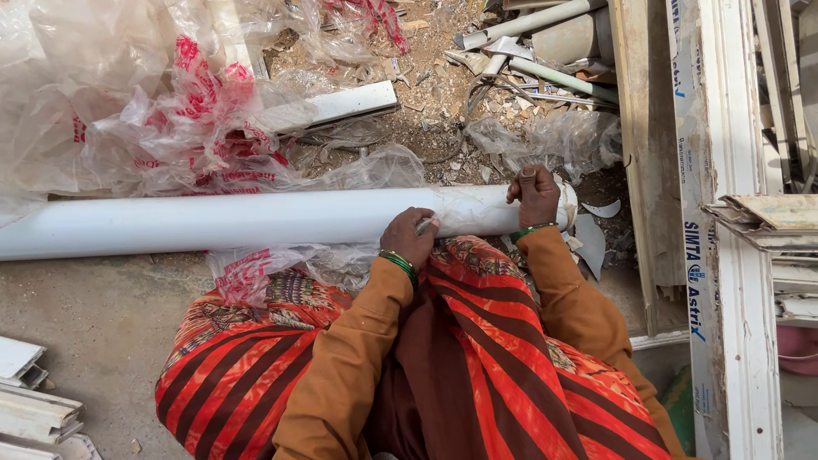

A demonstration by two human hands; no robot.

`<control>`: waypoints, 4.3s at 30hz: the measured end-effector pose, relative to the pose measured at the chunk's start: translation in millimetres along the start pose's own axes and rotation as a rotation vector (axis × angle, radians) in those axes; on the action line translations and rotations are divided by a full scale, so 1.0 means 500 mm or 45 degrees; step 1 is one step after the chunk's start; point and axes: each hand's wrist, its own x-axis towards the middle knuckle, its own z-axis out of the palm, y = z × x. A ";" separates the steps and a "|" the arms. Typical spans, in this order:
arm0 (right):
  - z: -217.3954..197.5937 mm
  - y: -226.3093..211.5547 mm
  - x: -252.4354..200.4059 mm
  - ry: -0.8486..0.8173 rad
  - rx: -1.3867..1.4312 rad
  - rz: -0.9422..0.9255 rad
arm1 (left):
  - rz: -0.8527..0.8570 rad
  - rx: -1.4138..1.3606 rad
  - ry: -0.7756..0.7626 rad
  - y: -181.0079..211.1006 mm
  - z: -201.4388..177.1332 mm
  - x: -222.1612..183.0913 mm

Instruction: The person removes plastic wrapping from a white pipe using a small red-handled tool and their hands, eventually lifting and moving the pipe.

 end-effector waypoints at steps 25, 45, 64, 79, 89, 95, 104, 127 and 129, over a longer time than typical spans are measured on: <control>-0.209 -0.279 -0.268 -0.015 -1.279 0.360 | -0.018 -0.118 0.107 0.020 0.000 0.030; 0.189 -0.167 -0.072 -0.727 -1.674 0.005 | 0.236 -0.216 0.215 0.021 -0.004 0.001; 0.178 -0.107 -0.024 -0.858 -1.865 -0.632 | 0.237 -0.266 0.250 0.018 0.002 -0.004; 0.200 -0.140 -0.017 -1.235 -1.949 -0.632 | 0.214 -0.309 0.184 -0.006 0.008 -0.001; 0.177 -0.127 -0.050 -1.192 -1.935 -0.614 | 0.214 -0.493 0.202 -0.013 0.016 -0.006; 0.066 -0.130 -0.085 -1.082 -2.056 -0.587 | 0.220 -0.427 0.198 -0.013 0.011 -0.012; 0.148 -0.089 -0.050 -1.172 -1.933 -0.763 | 0.290 -0.475 0.123 -0.017 0.001 0.002; 0.149 -0.087 -0.110 -0.906 -1.491 -0.943 | 0.497 -0.213 -0.222 -0.030 -0.053 0.025; 0.159 -0.082 -0.095 -1.022 -1.403 -0.855 | 0.353 -0.129 -0.249 -0.035 -0.061 0.041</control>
